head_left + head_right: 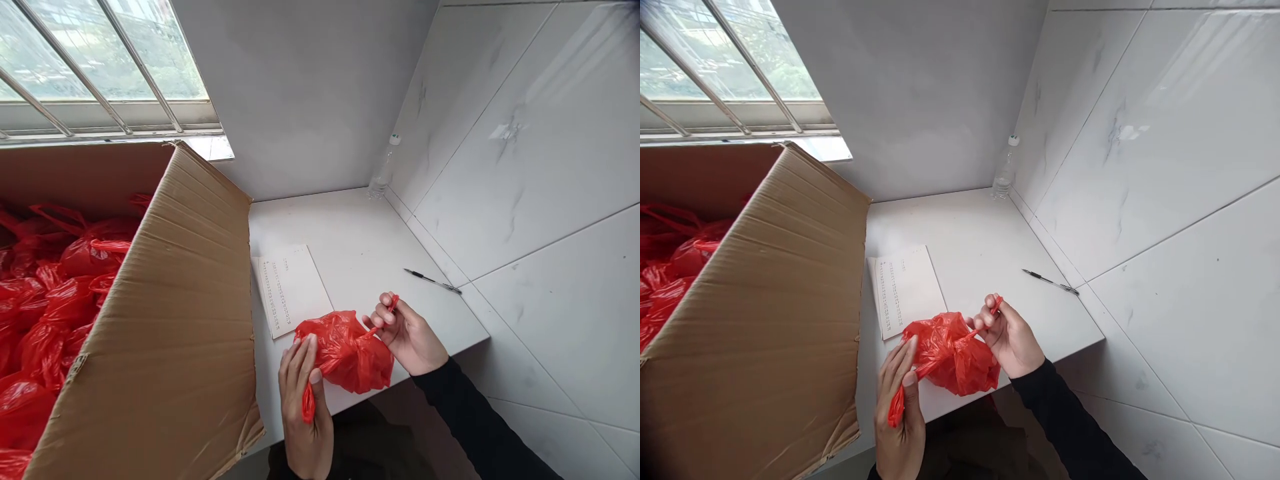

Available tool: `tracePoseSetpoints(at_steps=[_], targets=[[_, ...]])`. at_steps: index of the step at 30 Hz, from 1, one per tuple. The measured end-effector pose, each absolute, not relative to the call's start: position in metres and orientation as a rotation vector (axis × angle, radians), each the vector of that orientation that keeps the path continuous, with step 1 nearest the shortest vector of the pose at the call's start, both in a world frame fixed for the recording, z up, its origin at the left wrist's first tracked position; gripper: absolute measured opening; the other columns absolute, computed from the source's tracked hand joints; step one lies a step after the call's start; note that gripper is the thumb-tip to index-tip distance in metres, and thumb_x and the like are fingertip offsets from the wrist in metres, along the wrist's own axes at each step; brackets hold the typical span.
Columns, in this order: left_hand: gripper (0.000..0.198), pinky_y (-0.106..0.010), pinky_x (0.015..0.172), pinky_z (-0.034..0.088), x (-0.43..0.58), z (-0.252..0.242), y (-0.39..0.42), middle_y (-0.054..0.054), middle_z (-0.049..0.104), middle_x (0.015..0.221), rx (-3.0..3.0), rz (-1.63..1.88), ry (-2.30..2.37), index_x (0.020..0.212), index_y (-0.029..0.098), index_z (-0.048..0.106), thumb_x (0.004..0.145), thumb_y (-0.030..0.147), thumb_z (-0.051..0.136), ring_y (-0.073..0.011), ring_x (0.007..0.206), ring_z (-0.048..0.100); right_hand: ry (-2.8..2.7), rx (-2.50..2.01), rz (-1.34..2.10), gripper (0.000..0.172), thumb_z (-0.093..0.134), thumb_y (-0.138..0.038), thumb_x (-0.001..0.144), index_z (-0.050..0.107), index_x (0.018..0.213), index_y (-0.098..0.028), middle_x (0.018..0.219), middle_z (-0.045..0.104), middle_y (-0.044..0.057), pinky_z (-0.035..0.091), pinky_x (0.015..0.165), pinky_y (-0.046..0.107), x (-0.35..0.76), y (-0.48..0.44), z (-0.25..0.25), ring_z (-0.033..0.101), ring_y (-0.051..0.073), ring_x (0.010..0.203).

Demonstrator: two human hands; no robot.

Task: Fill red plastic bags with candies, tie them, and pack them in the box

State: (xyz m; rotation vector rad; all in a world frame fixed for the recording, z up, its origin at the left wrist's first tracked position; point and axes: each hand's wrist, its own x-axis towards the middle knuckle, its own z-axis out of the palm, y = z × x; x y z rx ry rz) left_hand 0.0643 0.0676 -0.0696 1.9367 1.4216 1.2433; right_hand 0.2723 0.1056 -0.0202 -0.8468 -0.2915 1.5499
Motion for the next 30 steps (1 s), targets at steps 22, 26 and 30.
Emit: tracePoseSetpoints(at_steps=[22, 26, 30], targets=[[0.026, -0.038, 0.061, 0.047, 0.078, -0.022, 0.069, -0.003, 0.068, 0.078, 2.248, 0.864, 1.507, 0.089, 0.023, 0.056, 0.066, 0.012, 0.063, -0.022, 0.069, 0.058, -0.503, -1.242, 1.418, 0.04, 0.068, -0.058, 0.075, 0.072, 0.105, -0.03, 0.108, 0.073, 0.008, 0.06, 0.093, 0.049, 0.33, 0.076, -0.067, 0.064, 0.036, 0.112], [0.017, -0.03, 0.052, 0.044, 0.046, 0.059, 0.06, 0.003, 0.061, 0.066, 2.039, 0.957, 1.597, 0.088, 0.026, 0.051, 0.075, 0.018, 0.06, -0.015, 0.056, 0.055, -0.566, -1.222, 1.224, 0.038, 0.061, -0.057, 0.081, 0.071, 0.11, -0.035, 0.112, 0.074, 0.005, 0.057, 0.099, 0.056, 0.346, 0.079, -0.094, 0.067, 0.035, 0.11], [0.013, -0.022, 0.05, 0.044, -0.012, 0.159, 0.064, 0.004, 0.057, 0.063, 1.696, 1.202, 1.685, 0.081, 0.025, 0.055, 0.092, 0.031, 0.055, -0.0111, 0.055, 0.055, -0.597, -1.237, 1.351, 0.035, 0.066, -0.05, 0.083, 0.072, 0.113, -0.032, 0.112, 0.073, 0.007, 0.057, 0.1, 0.056, 0.341, 0.071, -0.091, 0.067, 0.034, 0.11]])
